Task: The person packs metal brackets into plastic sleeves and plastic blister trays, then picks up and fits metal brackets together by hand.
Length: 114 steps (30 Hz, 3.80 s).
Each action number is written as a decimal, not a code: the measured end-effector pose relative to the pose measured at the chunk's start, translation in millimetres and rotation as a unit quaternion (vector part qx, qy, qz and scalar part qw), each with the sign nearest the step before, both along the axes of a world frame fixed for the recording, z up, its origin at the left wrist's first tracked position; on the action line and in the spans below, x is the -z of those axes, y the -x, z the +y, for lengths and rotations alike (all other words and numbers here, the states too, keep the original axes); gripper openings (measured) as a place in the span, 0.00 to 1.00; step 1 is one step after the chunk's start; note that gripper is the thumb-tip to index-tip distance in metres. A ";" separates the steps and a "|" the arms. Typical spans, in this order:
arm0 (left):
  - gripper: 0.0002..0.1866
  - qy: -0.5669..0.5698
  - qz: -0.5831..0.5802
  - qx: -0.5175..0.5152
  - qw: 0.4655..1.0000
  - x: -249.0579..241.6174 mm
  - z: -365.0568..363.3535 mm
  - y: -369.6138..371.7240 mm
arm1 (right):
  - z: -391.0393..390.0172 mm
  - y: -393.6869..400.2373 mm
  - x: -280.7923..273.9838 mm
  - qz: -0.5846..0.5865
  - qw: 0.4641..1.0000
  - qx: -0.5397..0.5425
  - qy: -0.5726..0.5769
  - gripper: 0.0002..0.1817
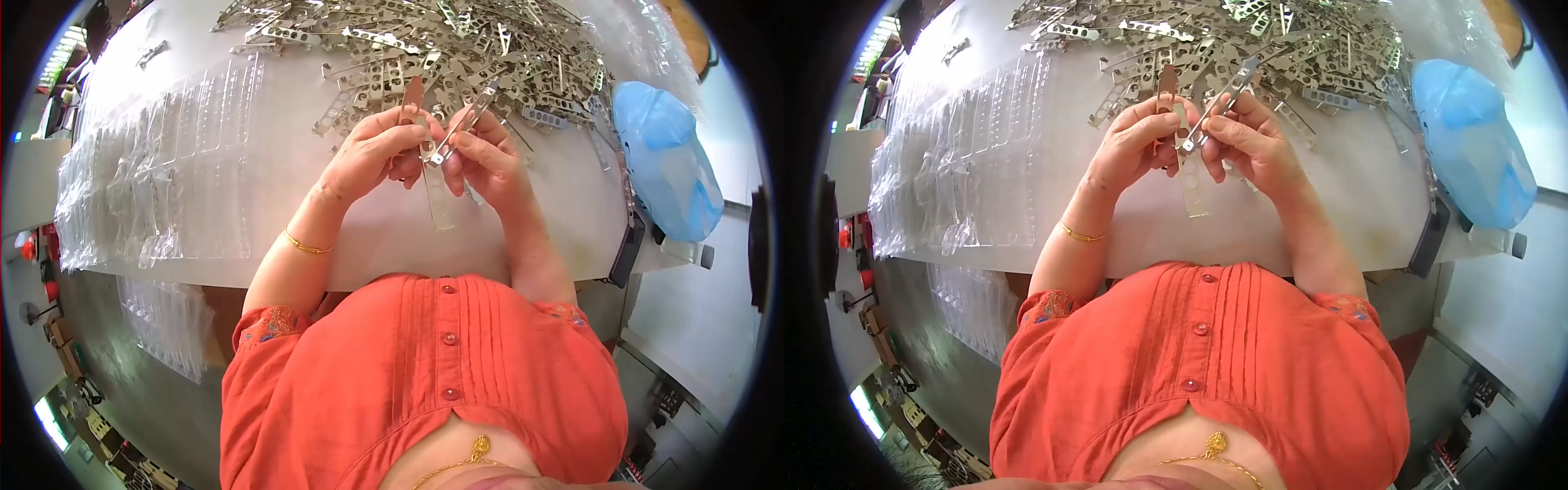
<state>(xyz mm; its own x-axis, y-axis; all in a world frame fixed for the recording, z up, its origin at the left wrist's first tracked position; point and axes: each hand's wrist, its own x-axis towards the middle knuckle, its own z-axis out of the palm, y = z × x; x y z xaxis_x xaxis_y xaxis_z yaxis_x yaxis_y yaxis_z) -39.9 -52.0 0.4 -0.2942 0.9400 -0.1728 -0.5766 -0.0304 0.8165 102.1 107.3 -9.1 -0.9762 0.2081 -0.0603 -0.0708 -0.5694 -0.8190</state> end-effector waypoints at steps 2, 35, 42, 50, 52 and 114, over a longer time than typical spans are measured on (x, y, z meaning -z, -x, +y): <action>0.11 -0.013 -0.006 0.005 1.000 6.7 1.7 2.4 | -2.7 0.7 -1.4 0.007 1.000 0.016 -0.012 0.03; 0.08 0.046 -0.019 -0.009 0.999 7.8 3.2 0.3 | 15.5 2.7 3.6 0.031 0.988 0.129 0.074 0.11; 0.08 0.010 -0.047 -0.022 0.999 13.0 3.9 0.6 | 10.2 6.3 -8.9 -0.108 0.977 0.164 -0.083 0.15; 0.10 0.025 -0.027 0.022 0.999 13.5 5.8 -5.5 | -5.7 8.2 -5.2 -0.089 0.976 0.105 -0.170 0.11; 0.11 0.031 -0.014 0.027 0.999 13.2 6.5 -7.7 | -5.6 7.6 -3.9 -0.088 0.974 0.105 -0.181 0.10; 0.11 -0.040 -0.016 -0.028 0.999 28.7 8.6 -0.1 | -10.5 -1.9 -14.0 -0.075 0.962 0.096 -0.243 0.11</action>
